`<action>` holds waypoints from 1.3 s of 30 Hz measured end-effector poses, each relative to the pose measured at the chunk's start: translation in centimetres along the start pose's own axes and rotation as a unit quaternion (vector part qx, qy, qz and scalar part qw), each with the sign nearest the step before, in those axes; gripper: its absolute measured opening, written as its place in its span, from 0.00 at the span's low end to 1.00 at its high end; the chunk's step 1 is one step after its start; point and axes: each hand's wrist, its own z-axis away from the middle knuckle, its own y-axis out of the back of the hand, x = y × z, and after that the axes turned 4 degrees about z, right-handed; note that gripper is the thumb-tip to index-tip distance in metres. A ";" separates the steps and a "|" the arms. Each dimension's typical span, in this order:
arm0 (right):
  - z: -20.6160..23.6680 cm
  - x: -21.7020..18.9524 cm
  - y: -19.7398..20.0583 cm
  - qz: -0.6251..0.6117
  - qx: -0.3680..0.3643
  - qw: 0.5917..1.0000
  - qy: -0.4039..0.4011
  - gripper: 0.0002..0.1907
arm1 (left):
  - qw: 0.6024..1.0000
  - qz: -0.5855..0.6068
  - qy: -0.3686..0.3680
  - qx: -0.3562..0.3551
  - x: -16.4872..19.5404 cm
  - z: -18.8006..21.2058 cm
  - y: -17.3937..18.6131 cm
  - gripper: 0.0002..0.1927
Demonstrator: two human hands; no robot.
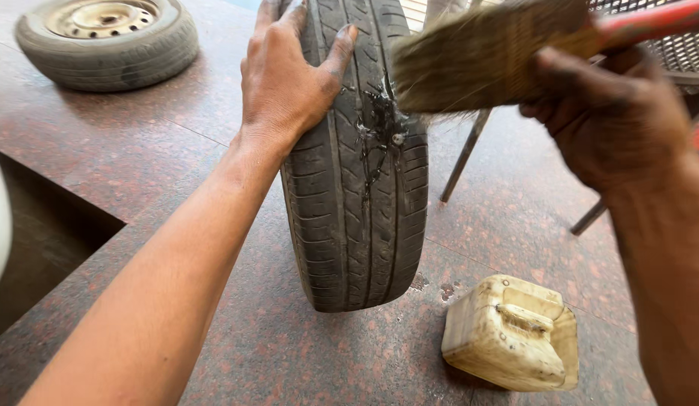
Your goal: The person uses an impact wrench to remove lug nuts from a car wheel. After removing the wheel, they pick up a tire and scrub it with a brush and liquid from a container.
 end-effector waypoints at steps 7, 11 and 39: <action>1.1 -0.1 -0.7 0.070 0.032 0.996 0.040 0.15 | 1.000 0.021 -0.015 -0.003 -1.8 0.3 -1.1 0.30; 2.0 -0.5 -1.2 0.057 0.037 0.996 0.065 0.15 | 0.999 0.033 -0.027 0.004 -2.4 0.0 -1.6 0.29; -0.3 0.1 3.3 0.172 -0.031 0.984 0.043 0.10 | 0.995 0.084 -0.032 -0.042 -2.3 0.8 -0.8 0.27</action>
